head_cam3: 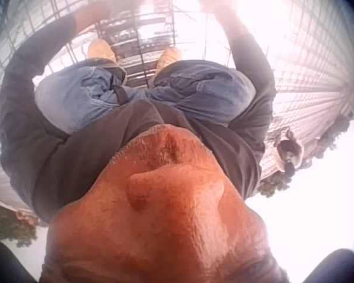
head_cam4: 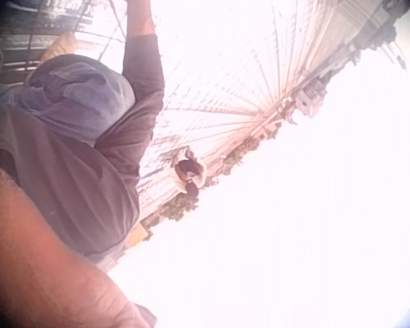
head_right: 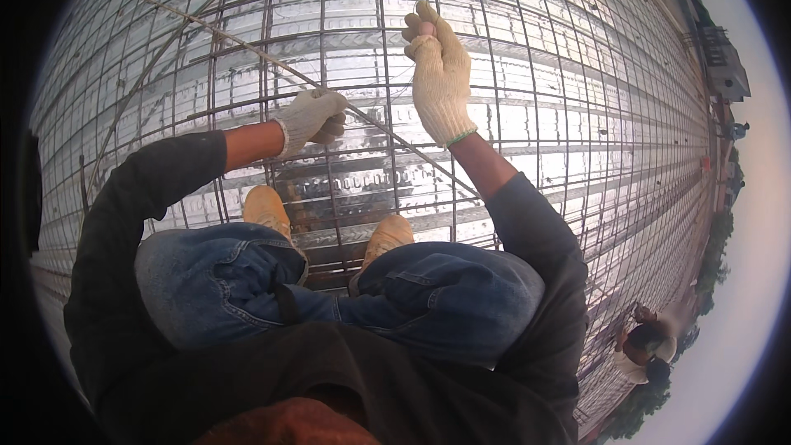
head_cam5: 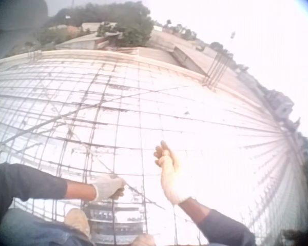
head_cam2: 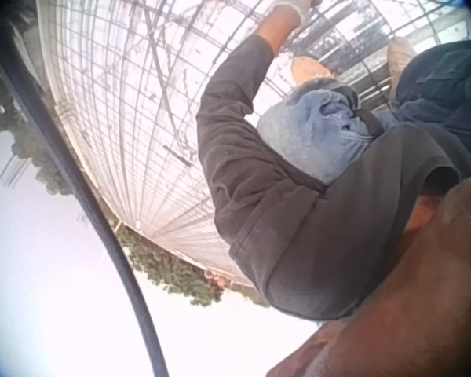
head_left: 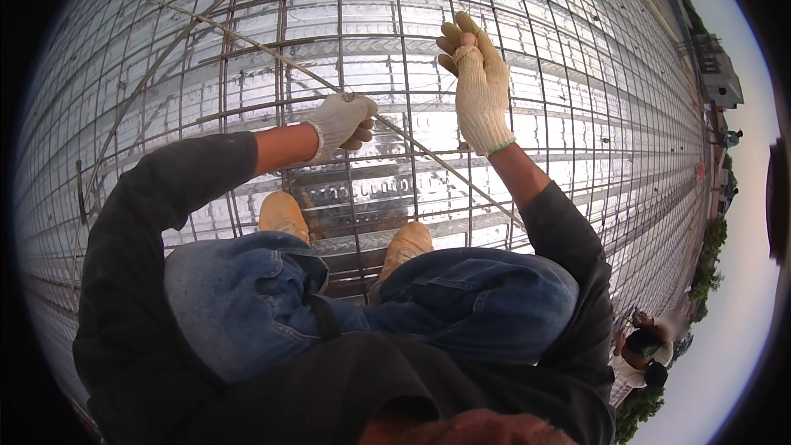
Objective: The person stands on a metal scaffolding platform and uses pliers to twist and secure wire ties at intersections of the scaffolding grid. The person repeatedly reaches for wire ties, wraps them around intersecting bars, and twists them to fasten the structure.
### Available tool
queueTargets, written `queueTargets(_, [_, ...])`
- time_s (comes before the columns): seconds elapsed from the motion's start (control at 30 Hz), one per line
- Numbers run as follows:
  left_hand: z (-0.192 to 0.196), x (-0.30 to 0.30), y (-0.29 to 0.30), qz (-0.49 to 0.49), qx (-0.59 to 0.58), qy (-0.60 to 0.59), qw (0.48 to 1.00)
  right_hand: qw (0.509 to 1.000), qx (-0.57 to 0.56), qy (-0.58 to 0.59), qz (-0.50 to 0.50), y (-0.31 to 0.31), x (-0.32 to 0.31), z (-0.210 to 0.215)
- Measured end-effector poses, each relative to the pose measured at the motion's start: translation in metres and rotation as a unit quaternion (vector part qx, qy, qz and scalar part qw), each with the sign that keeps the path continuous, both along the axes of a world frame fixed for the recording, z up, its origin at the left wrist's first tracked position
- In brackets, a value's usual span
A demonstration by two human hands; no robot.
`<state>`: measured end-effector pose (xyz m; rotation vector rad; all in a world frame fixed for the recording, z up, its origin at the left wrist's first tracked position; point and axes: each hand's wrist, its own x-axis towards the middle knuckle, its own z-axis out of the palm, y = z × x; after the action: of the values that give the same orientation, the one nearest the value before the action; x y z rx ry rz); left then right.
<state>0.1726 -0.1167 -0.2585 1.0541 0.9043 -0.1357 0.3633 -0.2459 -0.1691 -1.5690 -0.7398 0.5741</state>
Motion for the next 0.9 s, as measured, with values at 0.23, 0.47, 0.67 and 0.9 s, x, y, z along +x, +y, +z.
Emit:
queueTargets(0.23, [0.018, 0.004, -0.015, -0.136, 0.181, -0.078, 0.971, 0.991, 0.014, 0.106, -0.083, 0.017, -0.004, 0.017])
queueTargets(0.47, [0.035, 0.003, -0.039, -0.345, 0.368, -0.172, 0.846, 0.965, 0.057, 0.215, -0.139, 0.034, 0.019, 0.012])
queueTargets(0.67, [0.038, 0.003, -0.040, -0.364, 0.360, -0.155, 0.845, 0.949, 0.059, 0.268, -0.155, 0.035, 0.015, 0.017])
queueTargets(0.9, [0.031, 0.005, -0.048, -0.431, 0.389, -0.153, 0.799, 0.993, -0.111, -0.022, -0.027, 0.036, -0.007, 0.019])
